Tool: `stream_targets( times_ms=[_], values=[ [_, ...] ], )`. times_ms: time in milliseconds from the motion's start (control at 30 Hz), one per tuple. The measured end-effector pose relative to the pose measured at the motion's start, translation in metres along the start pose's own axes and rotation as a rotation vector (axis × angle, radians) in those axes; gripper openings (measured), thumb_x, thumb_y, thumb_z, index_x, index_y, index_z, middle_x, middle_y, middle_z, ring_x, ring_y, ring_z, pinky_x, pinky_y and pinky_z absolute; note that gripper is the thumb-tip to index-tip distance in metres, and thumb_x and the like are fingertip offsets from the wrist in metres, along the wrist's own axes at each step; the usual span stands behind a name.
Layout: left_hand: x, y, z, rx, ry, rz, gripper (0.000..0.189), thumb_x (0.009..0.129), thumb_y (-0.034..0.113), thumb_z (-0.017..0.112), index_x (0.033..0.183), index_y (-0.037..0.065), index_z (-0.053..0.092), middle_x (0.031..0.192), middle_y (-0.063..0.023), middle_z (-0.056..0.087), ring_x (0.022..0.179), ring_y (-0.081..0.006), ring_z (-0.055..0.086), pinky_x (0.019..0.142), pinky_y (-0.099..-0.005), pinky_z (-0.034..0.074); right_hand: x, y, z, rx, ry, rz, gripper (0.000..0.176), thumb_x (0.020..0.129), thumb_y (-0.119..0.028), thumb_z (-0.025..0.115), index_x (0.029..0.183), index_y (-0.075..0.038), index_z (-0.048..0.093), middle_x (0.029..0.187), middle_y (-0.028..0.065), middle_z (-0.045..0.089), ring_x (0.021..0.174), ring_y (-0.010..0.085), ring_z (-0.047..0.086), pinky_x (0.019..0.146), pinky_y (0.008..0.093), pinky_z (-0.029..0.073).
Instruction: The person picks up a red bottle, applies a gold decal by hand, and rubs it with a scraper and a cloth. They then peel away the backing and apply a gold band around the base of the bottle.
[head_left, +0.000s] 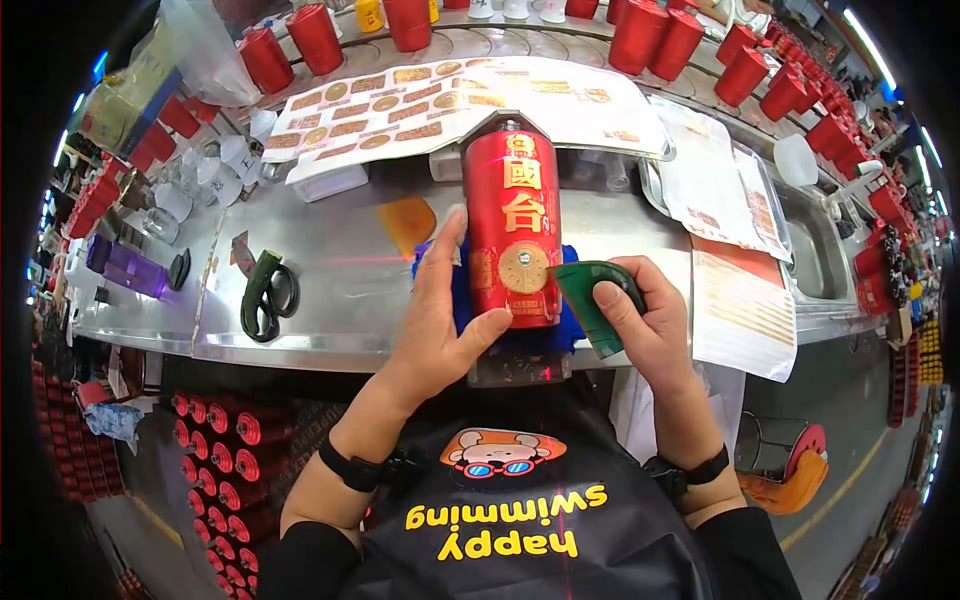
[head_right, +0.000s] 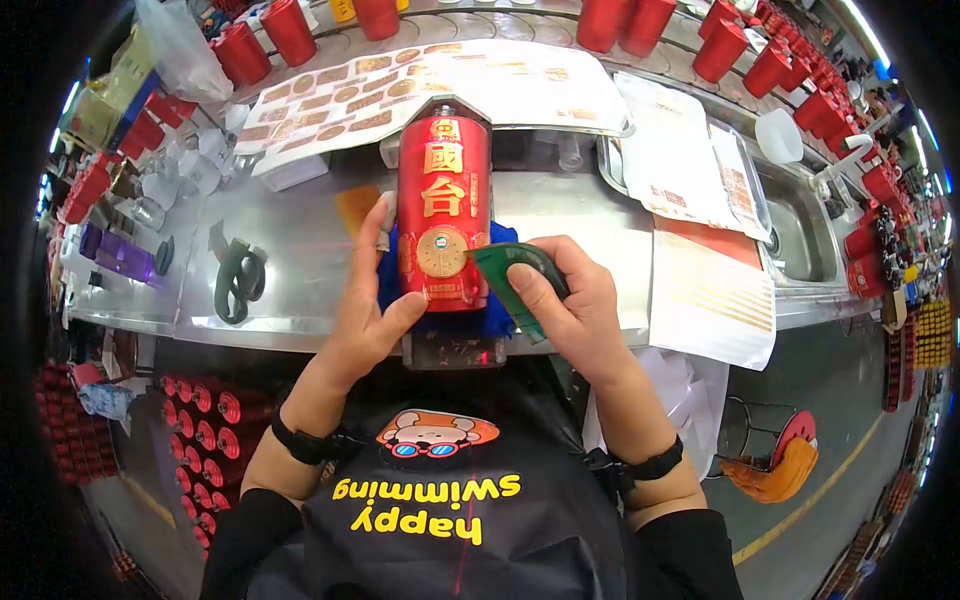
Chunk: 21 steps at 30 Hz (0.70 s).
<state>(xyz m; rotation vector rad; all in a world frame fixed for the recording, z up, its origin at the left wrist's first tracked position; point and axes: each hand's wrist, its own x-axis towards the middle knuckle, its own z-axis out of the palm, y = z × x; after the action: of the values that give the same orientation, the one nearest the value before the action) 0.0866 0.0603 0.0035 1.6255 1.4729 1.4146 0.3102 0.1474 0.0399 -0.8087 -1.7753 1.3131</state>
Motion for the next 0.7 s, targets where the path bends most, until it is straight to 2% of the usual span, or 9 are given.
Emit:
stream_targets(
  times_ms=[33,133,233,333,433,700],
  values=[
    [0.001,0.001,0.000,0.063,-0.014,0.000,0.085,0.092,0.039,0.062,0.151,-0.002,0.016,0.154,-0.0227,0.025,0.143,-0.0330,0.024,0.116,-0.0405,0.017,0.000,0.001,0.000,-0.008,0.001,0.003,0.020,0.095,-0.018,0.063,0.103,0.000,0.061,0.077,0.0006,0.063,0.069,0.0050,0.056,0.061,0.0214,0.046],
    [0.003,-0.001,-0.001,-0.162,-0.006,-0.087,0.083,0.094,0.038,0.061,0.150,-0.003,0.016,0.154,-0.0214,0.025,0.143,-0.0311,0.024,0.116,-0.0392,0.017,0.000,0.003,-0.003,-0.022,0.019,0.006,0.021,0.095,-0.018,0.063,0.103,0.001,0.061,0.078,0.0010,0.064,0.070,0.0053,0.056,0.061,0.0217,0.046],
    [0.006,-0.002,-0.004,-0.207,-0.011,-0.091,0.083,0.094,0.037,0.061,0.150,-0.004,0.017,0.154,-0.0216,0.025,0.143,-0.0305,0.024,0.116,-0.0389,0.017,-0.002,0.006,-0.002,-0.012,0.039,0.009,0.021,0.095,-0.018,0.063,0.103,0.001,0.061,0.079,0.0013,0.064,0.070,0.0055,0.056,0.062,0.0218,0.046],
    [0.004,-0.003,-0.001,-0.221,-0.006,-0.098,0.083,0.094,0.037,0.061,0.150,-0.004,0.016,0.154,-0.0218,0.025,0.143,-0.0300,0.024,0.117,-0.0384,0.016,-0.003,0.009,-0.003,0.009,0.037,0.019,0.021,0.095,-0.018,0.063,0.104,0.001,0.061,0.079,0.0015,0.064,0.071,0.0055,0.056,0.062,0.0218,0.046],
    [0.006,-0.001,0.002,-0.085,-0.029,-0.040,0.083,0.095,0.037,0.060,0.150,-0.004,0.015,0.154,-0.0218,0.023,0.144,-0.0290,0.022,0.117,-0.0379,0.016,-0.003,0.009,-0.003,0.022,0.033,0.023,0.021,0.095,-0.018,0.063,0.104,0.001,0.061,0.079,0.0014,0.064,0.070,0.0056,0.056,0.063,0.0217,0.046],
    [0.011,0.000,-0.005,-0.274,-0.062,-0.099,0.086,0.093,0.038,0.062,0.150,-0.005,0.015,0.154,-0.0214,0.023,0.145,-0.0300,0.019,0.117,-0.0391,0.015,-0.005,0.010,-0.004,0.032,0.022,0.018,0.021,0.095,-0.018,0.063,0.104,0.001,0.061,0.079,0.0015,0.064,0.070,0.0056,0.057,0.063,0.0217,0.047]
  ],
)
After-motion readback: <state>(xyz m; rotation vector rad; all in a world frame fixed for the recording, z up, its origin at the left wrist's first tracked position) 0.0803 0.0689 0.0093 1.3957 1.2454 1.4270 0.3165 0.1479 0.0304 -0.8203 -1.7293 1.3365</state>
